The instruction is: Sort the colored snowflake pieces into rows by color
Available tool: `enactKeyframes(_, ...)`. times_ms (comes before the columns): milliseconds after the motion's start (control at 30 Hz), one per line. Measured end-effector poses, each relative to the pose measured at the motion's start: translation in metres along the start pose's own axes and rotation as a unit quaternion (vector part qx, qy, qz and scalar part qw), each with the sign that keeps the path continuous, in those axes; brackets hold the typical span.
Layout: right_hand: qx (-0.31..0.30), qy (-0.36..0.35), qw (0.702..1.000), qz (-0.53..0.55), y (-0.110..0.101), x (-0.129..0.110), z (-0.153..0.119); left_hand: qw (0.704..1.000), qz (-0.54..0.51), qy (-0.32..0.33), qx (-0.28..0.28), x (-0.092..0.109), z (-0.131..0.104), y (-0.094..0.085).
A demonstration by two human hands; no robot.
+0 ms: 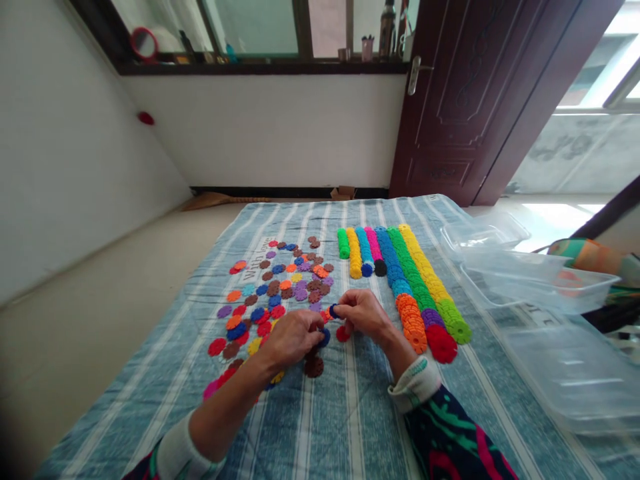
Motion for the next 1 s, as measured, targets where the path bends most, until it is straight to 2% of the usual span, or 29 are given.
enactKeyframes(100, -0.001, 0.0, 1.0, 0.009, -0.002, -0.001, 0.0, 0.998, 0.069, 0.007, -0.01, 0.004, 0.003, 0.001)
enactKeyframes(233, -0.027, 0.003, 1.0, 0.001, 0.002, -0.003, 0.0, 0.997, 0.071, 0.027, -0.022, 0.006, 0.002, 0.0)
enactKeyframes(367, -0.087, 0.005, 0.996, -0.012, 0.01, -0.001, -0.001, 1.0, -0.003, 0.02, 0.006, -0.001, 0.003, 0.0)
enactKeyframes(467, -0.138, 0.009, 0.99, -0.025, 0.017, 0.004, -0.002, 0.994, -0.107, -0.004, 0.03, -0.01, 0.002, 0.003)
enactKeyframes(567, -0.14, 0.006, 0.99, -0.023, 0.02, 0.005, -0.001, 0.961, -0.265, -0.051, 0.066, -0.022, -0.002, 0.007)
enactKeyframes(667, -0.129, -0.01, 0.992, 0.004, 0.02, 0.001, -0.001, 0.9, -0.418, -0.092, 0.081, -0.027, -0.008, 0.011)
enactKeyframes(767, -0.132, -0.021, 0.991, 0.032, 0.022, -0.003, -0.002, 0.851, -0.506, -0.105, 0.094, -0.025, -0.012, 0.01)
enactKeyframes(833, -0.137, -0.027, 0.989, 0.044, 0.023, -0.005, -0.003, 0.838, -0.526, -0.103, 0.098, -0.022, -0.012, 0.008)
enactKeyframes(1000, -0.137, -0.037, 0.987, 0.078, 0.027, -0.01, -0.005, 0.839, -0.526, -0.086, 0.105, -0.019, -0.01, 0.006)
Point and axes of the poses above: each hand's wrist, its own z-axis towards the middle knuckle, its own y-axis out of the palm, x = y × z, the point moved 8 cm from there along z, towards the middle knuckle, and after that the axes turned 10 degrees about y, right-handed, at the moved point
